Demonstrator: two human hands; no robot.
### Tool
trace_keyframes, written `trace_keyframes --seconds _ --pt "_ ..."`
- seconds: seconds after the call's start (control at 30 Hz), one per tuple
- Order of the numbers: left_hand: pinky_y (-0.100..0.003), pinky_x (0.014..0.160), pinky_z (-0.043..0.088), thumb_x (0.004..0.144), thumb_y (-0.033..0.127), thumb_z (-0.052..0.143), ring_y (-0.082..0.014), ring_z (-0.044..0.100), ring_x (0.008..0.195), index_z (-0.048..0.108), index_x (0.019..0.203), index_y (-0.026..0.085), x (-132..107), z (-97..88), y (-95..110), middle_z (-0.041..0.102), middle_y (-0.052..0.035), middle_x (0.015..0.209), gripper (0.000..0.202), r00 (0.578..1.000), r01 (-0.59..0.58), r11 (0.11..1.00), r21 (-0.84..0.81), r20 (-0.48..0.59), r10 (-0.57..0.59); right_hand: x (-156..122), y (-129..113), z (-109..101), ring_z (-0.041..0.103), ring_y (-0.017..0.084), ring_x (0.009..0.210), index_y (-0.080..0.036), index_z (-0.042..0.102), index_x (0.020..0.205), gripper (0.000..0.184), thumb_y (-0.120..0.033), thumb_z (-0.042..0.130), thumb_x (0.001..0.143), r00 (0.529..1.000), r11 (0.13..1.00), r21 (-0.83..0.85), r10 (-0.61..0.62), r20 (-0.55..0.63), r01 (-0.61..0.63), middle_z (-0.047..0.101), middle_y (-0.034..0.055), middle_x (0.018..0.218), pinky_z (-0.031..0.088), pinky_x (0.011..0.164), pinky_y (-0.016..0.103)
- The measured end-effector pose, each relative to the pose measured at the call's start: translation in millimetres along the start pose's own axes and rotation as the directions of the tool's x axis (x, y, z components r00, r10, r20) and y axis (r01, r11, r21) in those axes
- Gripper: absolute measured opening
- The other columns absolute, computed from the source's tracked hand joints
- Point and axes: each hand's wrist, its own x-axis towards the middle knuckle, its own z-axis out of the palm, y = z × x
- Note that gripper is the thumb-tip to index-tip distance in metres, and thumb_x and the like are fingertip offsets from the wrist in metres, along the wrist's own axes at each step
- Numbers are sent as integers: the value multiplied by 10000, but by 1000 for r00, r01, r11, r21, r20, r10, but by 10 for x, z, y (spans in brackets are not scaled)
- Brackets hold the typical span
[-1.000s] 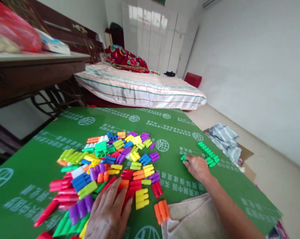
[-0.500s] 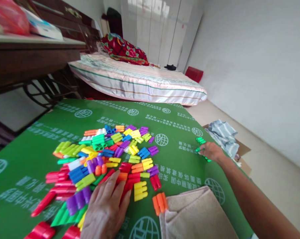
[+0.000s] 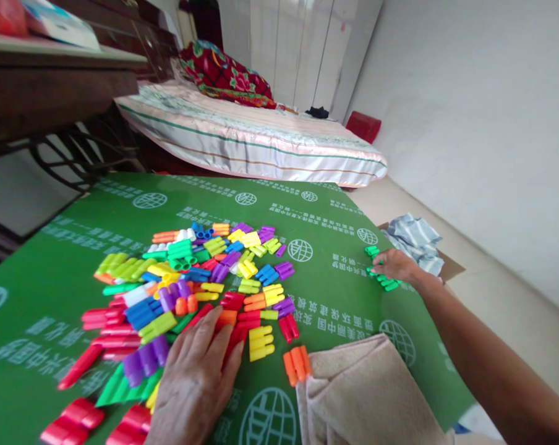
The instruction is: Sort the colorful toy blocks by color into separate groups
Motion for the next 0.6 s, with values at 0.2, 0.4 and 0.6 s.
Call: trace_keyframes --seconds 0.2,0.4,0.6 --pt "-440 809 533 912 327 491 -301 599 1017 609 1018 128 8 -7 7 580 -171 1205 254 1000 10 1000 -16 7 -10 24 -2 -10 617 172 560 -125 710 958 239 -256 652 767 1000 1000 11 1 1 -1 595 9 497 439 549 225" --pt "-441 829 533 918 349 472 -297 599 1037 622 1014 145 -16 2 1 582 -161 1220 271 999 28 999 -30 31 -27 7 3 -42 616 161 561 -121 713 946 217 -213 626 770 1000 999 41 -18 7 18 624 25 552 440 554 217" --pt "-434 824 530 915 331 479 -294 598 1029 619 1019 138 -12 -4 -3 580 -164 1213 259 1000 22 1000 -18 21 -22 42 64 -53 617 162 562 -129 717 984 254 -208 618 764 1000 997 72 0 22 -2 652 35 608 451 548 226"
